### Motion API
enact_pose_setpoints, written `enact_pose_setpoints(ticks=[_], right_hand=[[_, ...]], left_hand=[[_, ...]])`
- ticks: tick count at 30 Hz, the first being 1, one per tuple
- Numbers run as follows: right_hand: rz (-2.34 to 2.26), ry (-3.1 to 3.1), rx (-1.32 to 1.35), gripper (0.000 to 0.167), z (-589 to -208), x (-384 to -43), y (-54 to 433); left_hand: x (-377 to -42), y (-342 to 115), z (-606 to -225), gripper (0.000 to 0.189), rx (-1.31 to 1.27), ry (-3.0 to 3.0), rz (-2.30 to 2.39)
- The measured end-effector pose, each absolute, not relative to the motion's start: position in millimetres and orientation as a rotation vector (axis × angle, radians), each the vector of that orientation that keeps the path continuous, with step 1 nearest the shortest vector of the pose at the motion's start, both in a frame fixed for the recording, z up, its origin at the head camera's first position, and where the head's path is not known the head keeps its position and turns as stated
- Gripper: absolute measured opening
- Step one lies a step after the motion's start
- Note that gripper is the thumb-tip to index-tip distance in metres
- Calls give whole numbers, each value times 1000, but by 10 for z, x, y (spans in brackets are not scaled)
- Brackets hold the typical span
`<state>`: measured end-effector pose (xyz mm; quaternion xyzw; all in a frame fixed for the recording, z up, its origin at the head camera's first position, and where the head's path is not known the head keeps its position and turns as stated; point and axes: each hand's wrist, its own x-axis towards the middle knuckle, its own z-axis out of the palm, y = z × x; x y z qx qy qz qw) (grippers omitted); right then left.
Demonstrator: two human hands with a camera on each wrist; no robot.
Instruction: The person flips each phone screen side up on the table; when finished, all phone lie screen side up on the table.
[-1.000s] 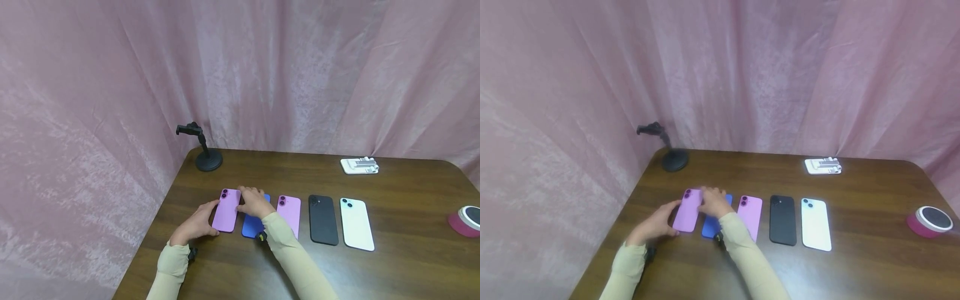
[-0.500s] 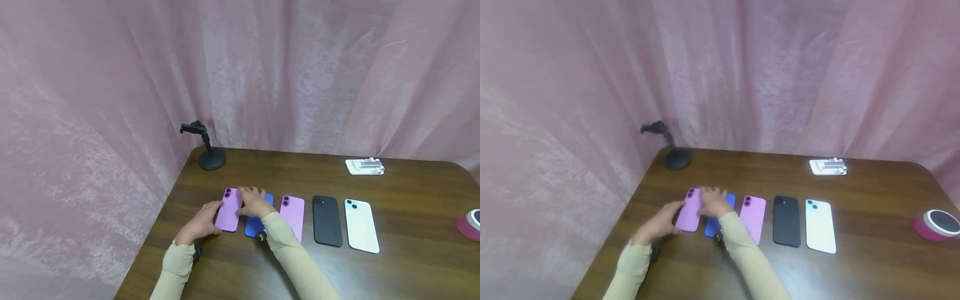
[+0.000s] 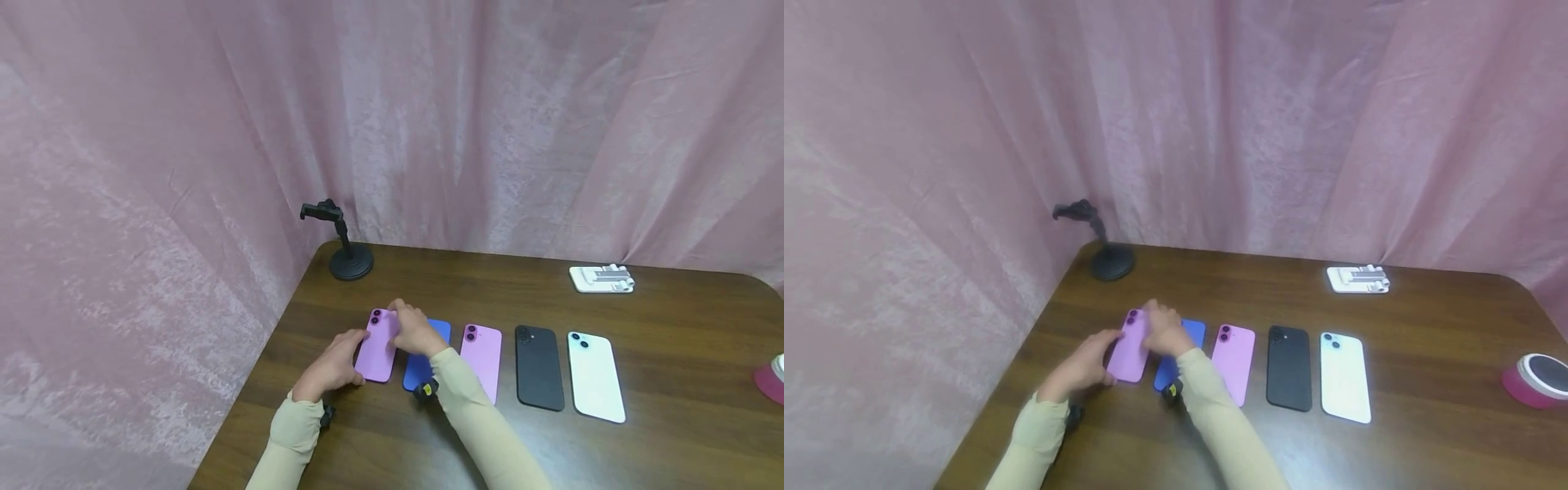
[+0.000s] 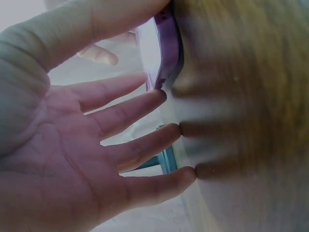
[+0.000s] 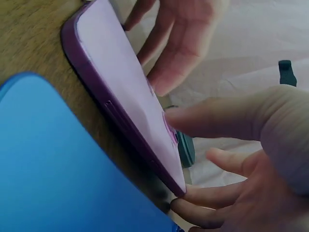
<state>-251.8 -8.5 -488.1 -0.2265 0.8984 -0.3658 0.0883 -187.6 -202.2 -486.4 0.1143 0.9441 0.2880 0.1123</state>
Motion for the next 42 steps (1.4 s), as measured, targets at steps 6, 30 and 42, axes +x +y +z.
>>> enact_pose_setpoints(ticks=[6,30,42], right_hand=[[-1284,2621,-638,59,-4850,-2526,-59],[-1581,2582,-454,66,-4849,-2459,-138],[-1626,2514,-526,63,-4740,-2378,-108]], left_hand=[[-1878,-2024,-4864,85,366,2796,831],[-1894,-2121,-4855,75,404,2737,933],[-1871,-2031,-4804,100,302,2677,1094]])
